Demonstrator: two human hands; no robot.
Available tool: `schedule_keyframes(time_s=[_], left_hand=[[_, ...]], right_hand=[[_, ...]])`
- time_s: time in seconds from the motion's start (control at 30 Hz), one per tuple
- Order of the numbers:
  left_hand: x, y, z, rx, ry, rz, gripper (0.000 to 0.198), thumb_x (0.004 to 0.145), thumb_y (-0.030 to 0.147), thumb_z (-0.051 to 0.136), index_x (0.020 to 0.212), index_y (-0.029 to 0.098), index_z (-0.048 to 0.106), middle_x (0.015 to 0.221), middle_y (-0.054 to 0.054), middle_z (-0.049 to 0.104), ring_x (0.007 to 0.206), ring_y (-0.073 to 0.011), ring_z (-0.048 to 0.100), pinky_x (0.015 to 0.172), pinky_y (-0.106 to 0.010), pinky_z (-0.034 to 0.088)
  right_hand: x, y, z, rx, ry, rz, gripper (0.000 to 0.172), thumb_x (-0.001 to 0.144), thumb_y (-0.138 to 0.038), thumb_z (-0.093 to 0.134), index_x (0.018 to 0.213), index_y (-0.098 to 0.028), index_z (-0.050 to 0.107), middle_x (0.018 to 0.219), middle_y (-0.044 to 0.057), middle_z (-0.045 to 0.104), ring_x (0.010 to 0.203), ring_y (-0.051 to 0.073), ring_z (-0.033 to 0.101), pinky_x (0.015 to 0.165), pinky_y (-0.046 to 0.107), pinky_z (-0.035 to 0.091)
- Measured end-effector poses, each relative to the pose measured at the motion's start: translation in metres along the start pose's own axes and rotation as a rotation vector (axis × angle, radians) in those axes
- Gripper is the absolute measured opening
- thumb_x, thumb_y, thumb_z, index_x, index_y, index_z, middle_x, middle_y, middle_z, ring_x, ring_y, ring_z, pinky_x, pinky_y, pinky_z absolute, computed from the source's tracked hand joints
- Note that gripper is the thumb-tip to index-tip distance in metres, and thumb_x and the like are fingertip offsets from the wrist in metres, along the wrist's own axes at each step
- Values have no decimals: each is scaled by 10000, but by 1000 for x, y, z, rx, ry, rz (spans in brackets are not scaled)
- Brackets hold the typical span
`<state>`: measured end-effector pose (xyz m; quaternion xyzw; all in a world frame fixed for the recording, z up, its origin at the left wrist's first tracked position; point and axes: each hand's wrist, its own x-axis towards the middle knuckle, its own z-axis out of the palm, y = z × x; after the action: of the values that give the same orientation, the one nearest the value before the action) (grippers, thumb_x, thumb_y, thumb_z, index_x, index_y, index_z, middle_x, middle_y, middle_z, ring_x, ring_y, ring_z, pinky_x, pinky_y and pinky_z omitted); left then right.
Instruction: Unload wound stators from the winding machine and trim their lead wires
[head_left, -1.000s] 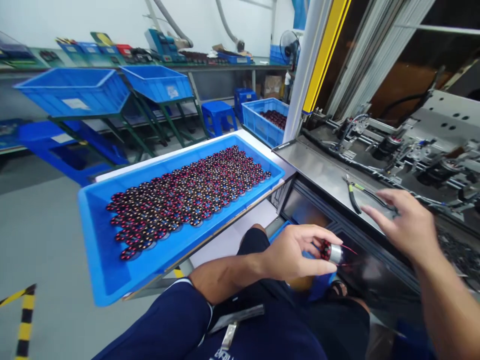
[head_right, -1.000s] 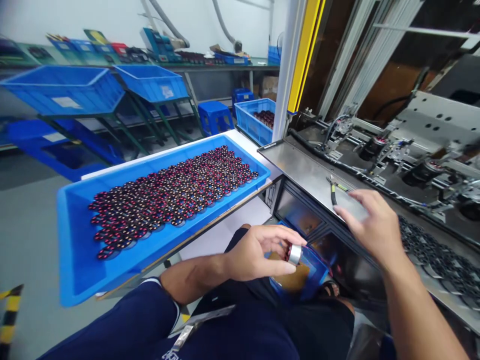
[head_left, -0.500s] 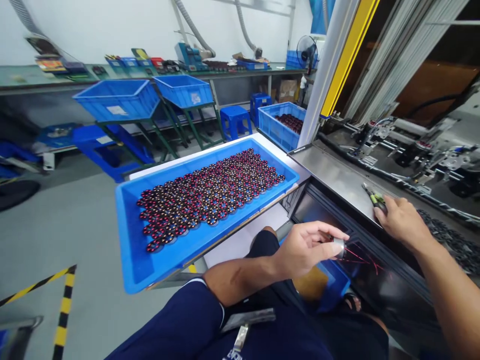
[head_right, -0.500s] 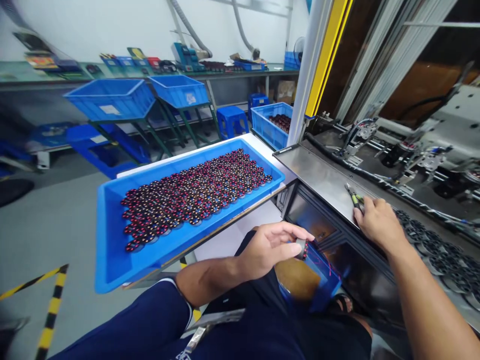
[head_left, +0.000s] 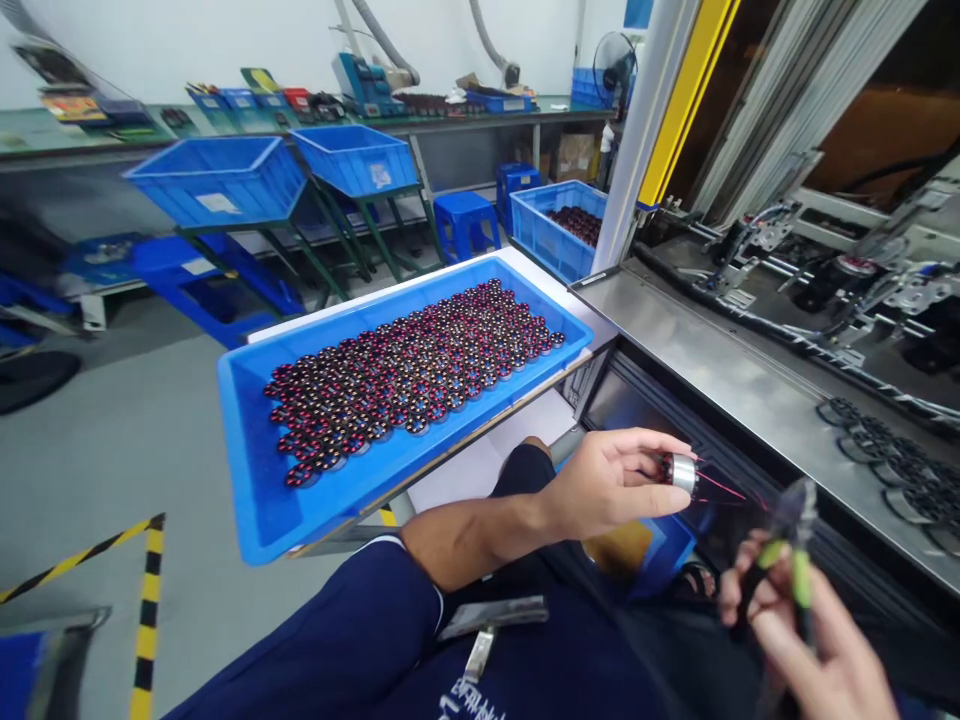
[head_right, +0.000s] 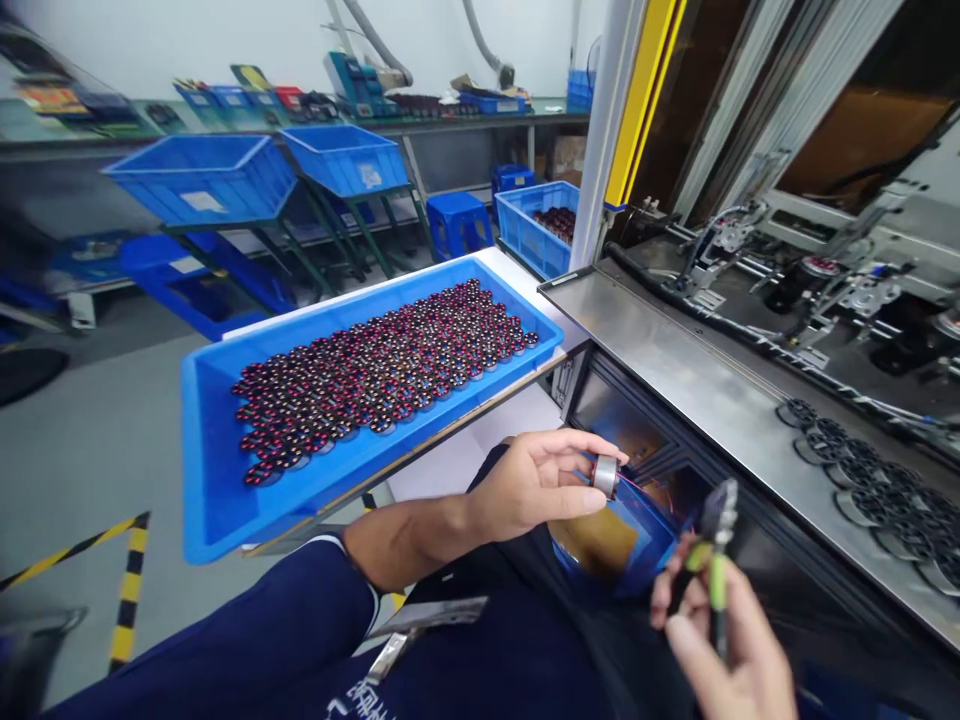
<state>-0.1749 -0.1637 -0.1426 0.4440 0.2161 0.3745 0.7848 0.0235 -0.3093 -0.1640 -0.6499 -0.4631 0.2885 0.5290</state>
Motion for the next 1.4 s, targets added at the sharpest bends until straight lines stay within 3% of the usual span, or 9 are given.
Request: schedule_keyframes(time_s=[0.07, 0.13, 0.23, 0.37, 0.6, 0.87, 1.0, 1.2, 1.4], left_hand=[[0, -2, 4, 19, -24, 1, 430, 700, 187, 859, 1106, 118, 735, 991, -85, 746, 867, -110, 683, 869, -246, 548], [0, -6, 10, 50, -46, 1, 420, 722, 188, 841, 1121, 120, 728, 981, -85, 749, 866, -115, 692, 870, -250, 550], [-1, -11, 19, 88, -80, 10, 431, 737, 203, 832, 1144, 122, 716, 974, -89, 754, 866, -129, 707, 858, -257, 558], [-4, -13, 28, 131, -124, 8, 442, 749, 218, 820, 1160, 109, 699, 968, -104, 760, 862, -147, 721, 830, -268, 569], [-9, -10, 28, 163, -145, 21, 434, 751, 218, 814, 1153, 99, 701, 966, -110, 768, 848, -150, 730, 816, -264, 574], [-9, -12, 26, 146, -145, 2, 434, 751, 215, 821, 1153, 99, 706, 959, -108, 769, 842, -143, 724, 813, -256, 570], [-8, -16, 23, 115, -156, 15, 437, 758, 236, 826, 1160, 111, 709, 974, -111, 762, 857, -149, 718, 819, -264, 566], [-9, -16, 23, 122, -152, 160, 287, 846, 306, 760, 1063, 120, 735, 1093, -152, 731, 947, -170, 703, 817, -267, 567], [-13, -13, 24, 196, -151, 272, 217, 867, 260, 726, 1026, 113, 732, 1137, -175, 738, 1035, -209, 717, 851, -292, 598]], right_hand=[[-37, 11, 9, -79, -71, -89, 357, 853, -292, 749, 1201, -236, 689, 1017, 76, 779, 813, 208, 773, 718, 217, 633], [-55, 19, 16, -127, -90, -198, 414, 884, -244, 719, 1290, -252, 640, 1040, 56, 781, 845, 179, 778, 783, 188, 620], [-55, 23, 18, -211, -76, -340, 527, 911, -209, 681, 1421, -252, 553, 1087, 50, 771, 916, 152, 773, 903, 188, 583], [-46, 23, 14, -340, -73, -447, 549, 925, -208, 657, 1459, -216, 532, 1178, 85, 743, 1061, 174, 744, 1031, 259, 531], [-48, 33, 10, -374, -82, -506, 595, 914, -202, 671, 1488, -216, 519, 1213, 139, 723, 1083, 243, 742, 1001, 341, 563], [-43, 17, 13, -346, -75, -543, 595, 901, -94, 638, 1463, -272, 558, 1063, 46, 767, 887, 150, 766, 897, 219, 598], [-46, 18, 12, -355, -60, -531, 585, 912, -121, 634, 1473, -265, 548, 1006, 32, 777, 826, 138, 770, 869, 190, 596], [-44, 20, 15, -431, -21, -594, 647, 915, -141, 625, 1534, -255, 477, 1206, 88, 723, 989, 178, 754, 966, 261, 576], [-42, 20, 19, -453, -2, -629, 693, 900, -131, 649, 1549, -280, 456, 1288, 60, 694, 1178, 195, 686, 1074, 283, 516]])
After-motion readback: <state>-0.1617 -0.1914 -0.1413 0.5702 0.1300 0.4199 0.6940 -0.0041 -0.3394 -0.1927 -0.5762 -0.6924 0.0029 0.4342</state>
